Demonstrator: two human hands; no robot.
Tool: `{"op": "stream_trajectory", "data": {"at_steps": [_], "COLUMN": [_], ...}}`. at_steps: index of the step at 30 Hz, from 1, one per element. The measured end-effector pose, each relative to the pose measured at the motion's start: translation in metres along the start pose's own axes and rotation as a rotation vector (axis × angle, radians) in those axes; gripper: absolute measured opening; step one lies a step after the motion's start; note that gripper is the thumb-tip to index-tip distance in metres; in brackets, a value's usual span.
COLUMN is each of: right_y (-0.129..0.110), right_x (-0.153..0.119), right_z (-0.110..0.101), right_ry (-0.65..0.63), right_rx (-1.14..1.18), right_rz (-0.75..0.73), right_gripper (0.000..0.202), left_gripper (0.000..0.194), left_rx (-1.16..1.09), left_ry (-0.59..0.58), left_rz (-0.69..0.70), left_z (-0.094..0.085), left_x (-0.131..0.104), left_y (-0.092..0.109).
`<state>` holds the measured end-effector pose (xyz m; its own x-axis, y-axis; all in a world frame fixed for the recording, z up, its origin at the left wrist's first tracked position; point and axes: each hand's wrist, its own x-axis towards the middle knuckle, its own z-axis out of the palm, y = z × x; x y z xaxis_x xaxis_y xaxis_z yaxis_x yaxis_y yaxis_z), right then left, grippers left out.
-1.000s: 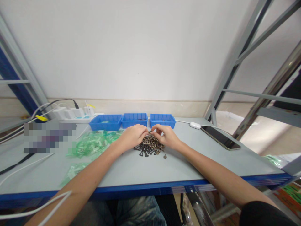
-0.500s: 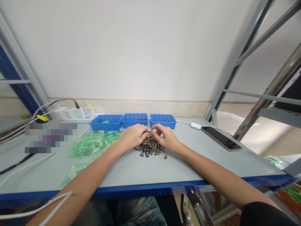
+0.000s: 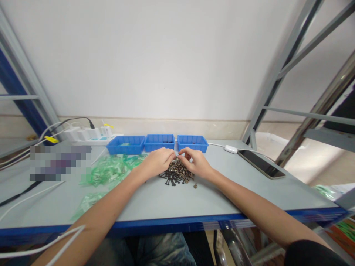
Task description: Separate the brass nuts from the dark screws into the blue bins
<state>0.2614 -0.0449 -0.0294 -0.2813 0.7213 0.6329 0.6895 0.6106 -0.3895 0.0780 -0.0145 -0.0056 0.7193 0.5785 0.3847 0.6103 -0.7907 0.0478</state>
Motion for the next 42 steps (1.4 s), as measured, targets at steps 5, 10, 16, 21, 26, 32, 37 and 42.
{"op": "stream_trajectory", "data": {"at_steps": [5, 10, 16, 21, 26, 32, 37, 42], "right_y": [-0.0015, -0.0013, -0.0016, -0.0016, -0.0026, -0.0021, -0.0024, -0.0039], "right_x": [-0.0001, 0.0001, 0.0002, -0.0002, 0.0000, -0.0004, 0.0010, 0.0022], "right_z": [-0.0013, -0.0020, -0.0009, -0.0005, -0.0011, -0.0001, -0.0002, -0.0004], "right_ry": [0.022, 0.042, 0.053, 0.048, 0.045, 0.005, -0.042, -0.040], "right_rx": [0.010, 0.003, 0.004, 0.016, 0.020, 0.022, 0.014, 0.025], "right_rz": [0.004, 0.010, 0.014, 0.013, 0.008, 0.029, 0.071, 0.046], "right_gripper": [0.017, 0.018, 0.015, 0.015, 0.013, 0.017, 0.021, 0.022], "left_gripper": [0.026, 0.019, 0.014, 0.023, 0.034, 0.027, 0.025, 0.025], "left_rx": [-0.042, -0.122, -0.171, -0.158, -0.072, -0.053, -0.073, -0.077], "left_ry": [0.039, 0.090, 0.140, 0.080, 0.018, 0.055, 0.098, 0.101], "left_rz": [-0.012, -0.045, -0.054, -0.055, -0.021, -0.044, -0.046, -0.027], "left_z": [-0.0007, -0.0024, -0.0020, -0.0015, 0.0019, -0.0002, -0.0034, -0.0005], "left_x": [0.0006, 0.0003, 0.0003, -0.0003, -0.0010, -0.0003, -0.0007, -0.0014], "left_y": [0.0008, 0.0016, 0.0018, 0.0014, 0.0001, 0.0021, 0.0044, 0.0028]}}
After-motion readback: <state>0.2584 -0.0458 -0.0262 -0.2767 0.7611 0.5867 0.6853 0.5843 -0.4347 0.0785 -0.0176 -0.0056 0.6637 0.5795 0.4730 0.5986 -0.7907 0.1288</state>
